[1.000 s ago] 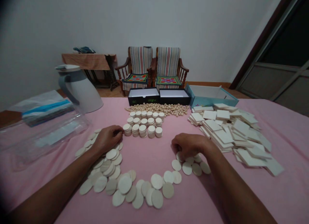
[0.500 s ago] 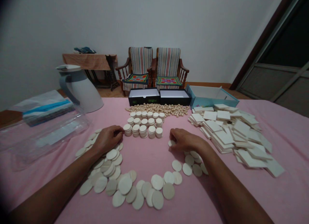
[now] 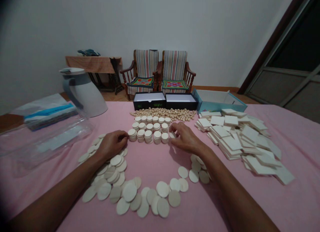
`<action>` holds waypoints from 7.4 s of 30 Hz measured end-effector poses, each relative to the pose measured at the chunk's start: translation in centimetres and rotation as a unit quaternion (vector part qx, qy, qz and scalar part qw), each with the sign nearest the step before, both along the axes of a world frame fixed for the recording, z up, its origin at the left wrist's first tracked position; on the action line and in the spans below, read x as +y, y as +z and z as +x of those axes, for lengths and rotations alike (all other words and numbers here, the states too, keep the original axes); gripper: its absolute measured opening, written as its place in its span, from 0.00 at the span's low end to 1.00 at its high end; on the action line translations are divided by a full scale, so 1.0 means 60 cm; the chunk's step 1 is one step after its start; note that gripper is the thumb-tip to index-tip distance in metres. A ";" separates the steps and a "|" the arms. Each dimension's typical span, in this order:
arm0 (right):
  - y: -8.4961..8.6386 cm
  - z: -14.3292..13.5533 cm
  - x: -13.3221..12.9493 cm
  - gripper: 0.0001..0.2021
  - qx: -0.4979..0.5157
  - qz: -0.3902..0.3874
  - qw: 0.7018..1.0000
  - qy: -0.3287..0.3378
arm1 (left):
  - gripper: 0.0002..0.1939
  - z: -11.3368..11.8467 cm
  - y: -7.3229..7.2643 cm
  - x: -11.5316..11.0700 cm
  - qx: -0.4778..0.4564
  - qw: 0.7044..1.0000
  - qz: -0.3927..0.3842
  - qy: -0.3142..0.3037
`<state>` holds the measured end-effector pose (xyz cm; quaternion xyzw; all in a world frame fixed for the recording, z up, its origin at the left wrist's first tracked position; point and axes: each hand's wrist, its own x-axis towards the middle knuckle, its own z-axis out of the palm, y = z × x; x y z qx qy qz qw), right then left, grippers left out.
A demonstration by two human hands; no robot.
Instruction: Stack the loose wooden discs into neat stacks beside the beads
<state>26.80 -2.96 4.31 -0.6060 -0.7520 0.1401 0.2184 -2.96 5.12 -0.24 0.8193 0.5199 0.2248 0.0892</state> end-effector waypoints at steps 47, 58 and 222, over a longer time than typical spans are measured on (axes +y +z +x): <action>-0.010 0.015 -0.014 0.13 -0.090 -0.169 0.981 0.030 | 0.14 -0.001 0.001 0.002 -0.001 1.000 -0.006 -0.003; 0.008 0.003 -0.017 0.07 -0.128 -0.123 0.984 0.011 | 0.15 0.000 -0.001 0.000 -0.003 1.000 -0.009 0.009; -0.089 -0.105 -0.125 0.06 0.017 0.126 0.991 0.044 | 0.23 -0.095 0.004 -0.051 0.126 0.989 0.025 -0.073</action>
